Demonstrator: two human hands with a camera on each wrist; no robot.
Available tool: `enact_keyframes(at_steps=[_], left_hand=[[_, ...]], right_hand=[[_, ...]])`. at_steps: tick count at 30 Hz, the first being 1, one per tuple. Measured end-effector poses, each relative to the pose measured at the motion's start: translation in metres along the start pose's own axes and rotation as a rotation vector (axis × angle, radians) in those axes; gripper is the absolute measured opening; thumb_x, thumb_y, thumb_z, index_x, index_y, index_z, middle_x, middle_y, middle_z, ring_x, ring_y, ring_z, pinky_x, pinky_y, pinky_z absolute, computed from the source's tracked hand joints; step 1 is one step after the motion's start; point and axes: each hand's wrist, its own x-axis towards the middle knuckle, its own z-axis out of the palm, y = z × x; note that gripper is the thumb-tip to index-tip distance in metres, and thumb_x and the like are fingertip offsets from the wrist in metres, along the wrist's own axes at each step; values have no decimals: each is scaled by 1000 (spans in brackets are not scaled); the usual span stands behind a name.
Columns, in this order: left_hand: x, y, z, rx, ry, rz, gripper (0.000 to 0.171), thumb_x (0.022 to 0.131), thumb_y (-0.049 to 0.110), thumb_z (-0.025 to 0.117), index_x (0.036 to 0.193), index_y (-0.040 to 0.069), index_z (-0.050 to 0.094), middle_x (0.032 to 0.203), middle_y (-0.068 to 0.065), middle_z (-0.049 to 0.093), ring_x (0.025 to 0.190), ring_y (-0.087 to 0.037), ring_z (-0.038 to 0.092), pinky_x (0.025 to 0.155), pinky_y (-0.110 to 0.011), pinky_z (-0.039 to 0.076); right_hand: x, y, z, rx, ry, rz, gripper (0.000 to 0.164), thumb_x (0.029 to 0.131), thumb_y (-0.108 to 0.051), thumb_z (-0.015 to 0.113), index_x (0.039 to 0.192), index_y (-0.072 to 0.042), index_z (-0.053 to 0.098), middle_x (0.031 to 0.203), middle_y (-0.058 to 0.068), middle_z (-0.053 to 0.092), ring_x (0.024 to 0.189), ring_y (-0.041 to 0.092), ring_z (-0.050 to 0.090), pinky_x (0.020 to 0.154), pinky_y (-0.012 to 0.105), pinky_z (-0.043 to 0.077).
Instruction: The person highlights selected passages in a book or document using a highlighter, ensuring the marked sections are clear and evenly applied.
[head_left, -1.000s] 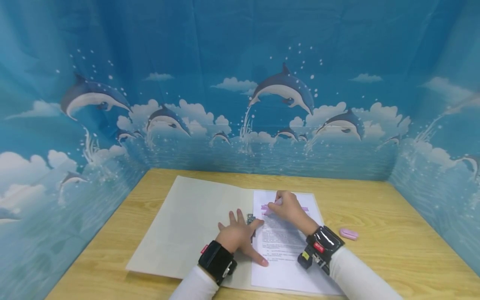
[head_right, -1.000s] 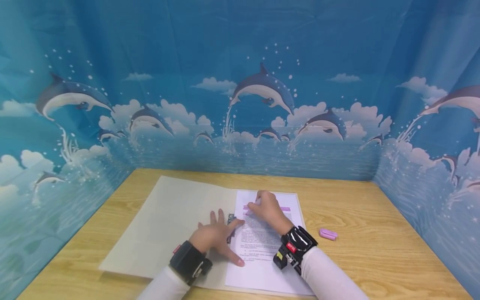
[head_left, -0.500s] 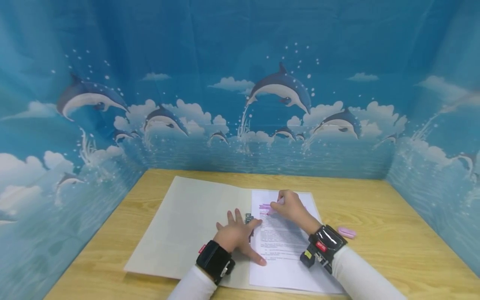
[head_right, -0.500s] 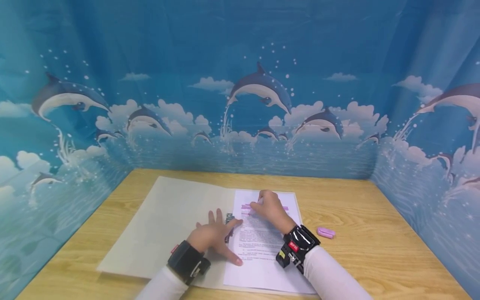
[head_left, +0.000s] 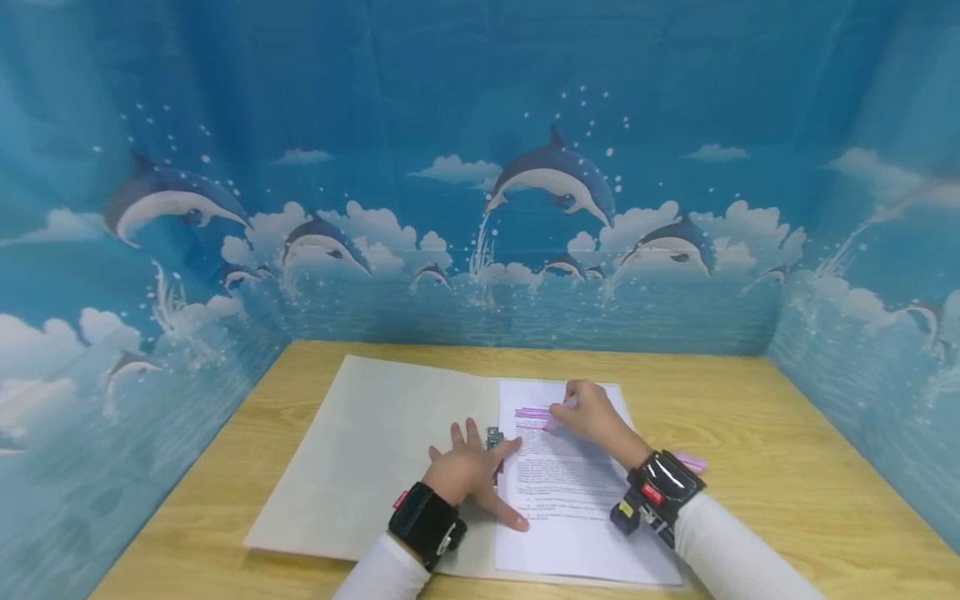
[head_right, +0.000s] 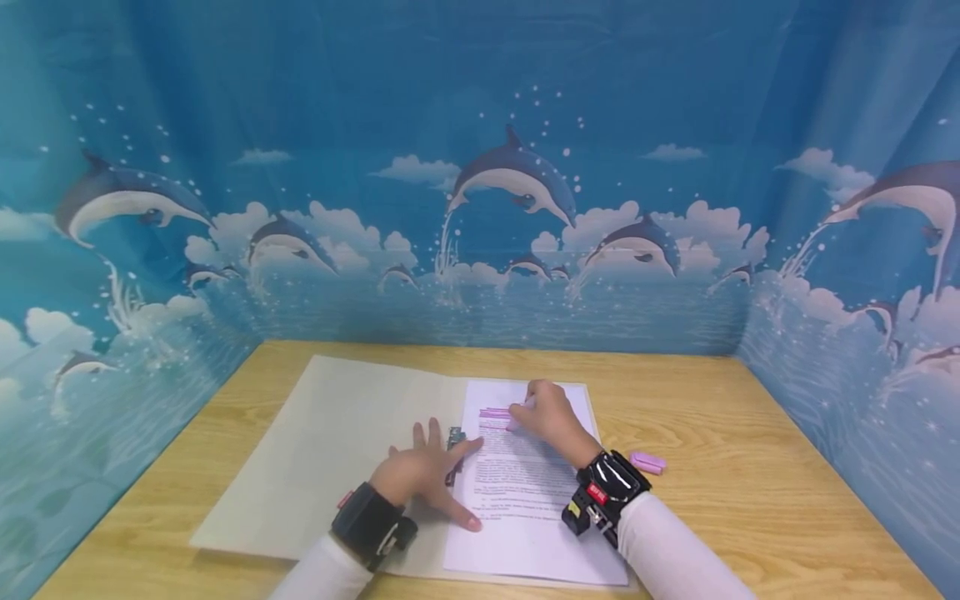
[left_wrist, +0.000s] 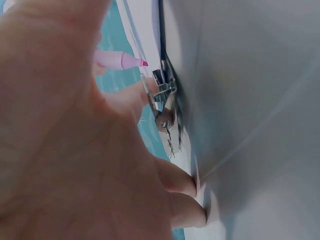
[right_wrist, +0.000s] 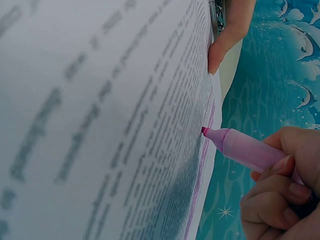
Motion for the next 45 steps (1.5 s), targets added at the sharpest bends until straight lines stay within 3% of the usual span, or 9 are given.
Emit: enact_keyframes(at_steps=[7, 21, 32, 45], left_hand=[[3, 1, 3, 5, -15, -16, 117, 42, 75, 72, 144, 43, 26, 154, -32, 8, 136, -54, 5, 99, -80, 19], [4, 0, 3, -24, -28, -21, 116, 43, 73, 73, 145, 40, 28, 154, -34, 6, 136, -56, 4, 98, -81, 17], [6, 2, 3, -16, -32, -21, 116, 43, 73, 73, 145, 40, 28, 154, -34, 6, 135, -56, 4, 98, -82, 18], [5, 5, 2, -28, -39, -22, 115, 44, 71, 74, 145, 39, 28, 154, -33, 5, 136, -55, 4, 98, -81, 17]], right_hand=[[-4, 8, -5, 6, 0, 27, 24, 76, -17, 67, 62, -7, 49, 47, -3, 38, 43, 10, 39, 40, 22, 33], [-7, 20, -14, 36, 15, -18, 26, 75, -11, 66, 59, -7, 46, 47, -5, 32, 41, 8, 32, 38, 21, 29], [-11, 28, -24, 35, 4, 41, 26, 76, -13, 68, 62, -6, 47, 50, -3, 34, 44, 9, 35, 41, 21, 31], [-16, 42, -36, 27, 33, 28, 26, 76, -14, 67, 62, -6, 47, 51, -3, 33, 46, 10, 35, 42, 23, 32]])
